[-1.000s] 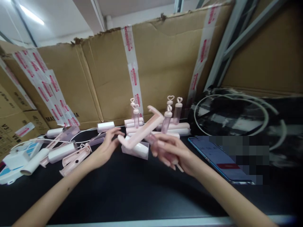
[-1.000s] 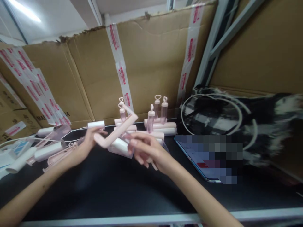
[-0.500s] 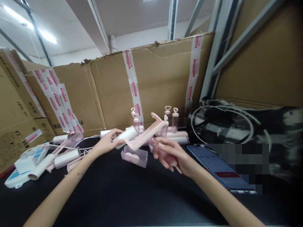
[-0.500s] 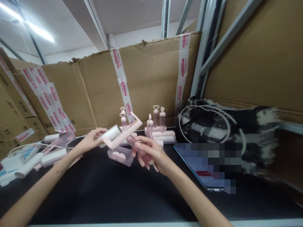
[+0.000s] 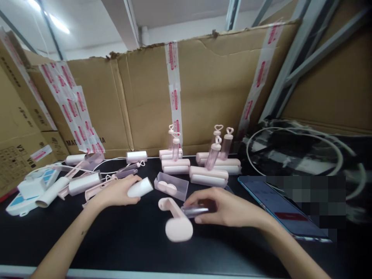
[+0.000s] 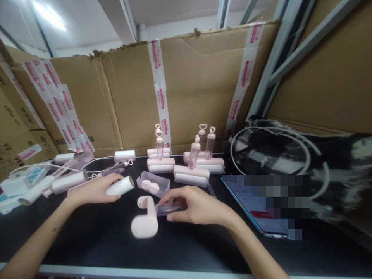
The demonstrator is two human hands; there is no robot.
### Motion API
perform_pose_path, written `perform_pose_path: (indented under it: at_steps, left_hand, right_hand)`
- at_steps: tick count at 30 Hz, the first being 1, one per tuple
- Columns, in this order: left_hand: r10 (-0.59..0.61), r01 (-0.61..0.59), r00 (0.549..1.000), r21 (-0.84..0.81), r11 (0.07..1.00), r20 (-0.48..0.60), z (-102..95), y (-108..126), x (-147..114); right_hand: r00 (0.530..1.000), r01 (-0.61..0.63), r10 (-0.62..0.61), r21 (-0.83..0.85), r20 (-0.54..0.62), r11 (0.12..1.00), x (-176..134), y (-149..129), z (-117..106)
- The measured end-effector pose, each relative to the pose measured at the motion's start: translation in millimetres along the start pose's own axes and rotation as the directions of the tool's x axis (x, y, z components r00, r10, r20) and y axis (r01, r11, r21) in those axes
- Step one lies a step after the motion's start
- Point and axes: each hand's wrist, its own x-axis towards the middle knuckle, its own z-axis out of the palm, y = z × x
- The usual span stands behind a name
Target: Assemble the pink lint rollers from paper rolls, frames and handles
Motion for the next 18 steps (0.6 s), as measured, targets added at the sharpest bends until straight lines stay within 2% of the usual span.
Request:
perform_pose_path:
  at_steps: [3,6,8,10,12,13,14,16,18]
  left_hand:
    - [-0.061,0.065,0.996,0.056,0.996,-0.070,0.9,-7.8,4.4]
    - [-0.111,0.094,0.974,-0.095,0.991,-0.195,12.9,-15.6,15.7]
    - [-0.100,0.011,0.959,-0.318,0.948,-0.264,25.8,-20.6,25.1]
    - [-0.061,-0.112,0.951,-0.525,0.843,-0.302,40.9,-23.9,33.1]
    - [-0.056,-0.168,0.943,-0.616,0.770,-0.327,55.5,-24.3,37.1]
    - [-0.062,-0.169,0.940,-0.616,0.769,-0.336,61.6,-23.4,37.3]
    - [-0.066,-0.164,0.936,-0.597,0.785,-0.344,66.6,-21.9,36.4]
    - [-0.049,-0.158,0.937,-0.544,0.824,-0.347,72.9,-17.6,32.6]
    - [0.001,-0.178,0.946,-0.515,0.838,-0.326,74.7,-12.9,28.4]
  right_hand:
    - [0.998,0.047,-0.055,-0.259,-0.024,0.965,6.7,-0.1,13.8]
    - [0.994,0.088,-0.106,-0.462,-0.013,0.883,10.5,-2.3,27.5]
    - [0.991,0.116,-0.135,-0.519,0.001,0.847,11.7,-5.8,27.7]
    - [0.984,0.124,-0.172,-0.519,-0.045,0.846,18.3,-9.1,19.8]
    - [0.975,0.103,-0.191,-0.526,-0.115,0.844,34.8,-9.0,8.0]
    - [0.975,0.091,-0.187,-0.545,-0.123,0.833,46.5,-6.9,2.2]
    - [0.981,0.081,-0.167,-0.584,-0.095,0.808,59.6,-3.6,-2.6]
    - [0.992,0.121,-0.107,-0.651,0.061,0.749,85.2,5.3,-9.2]
    - [0.986,0.153,-0.069,-0.681,0.149,0.716,103.2,13.0,-12.6]
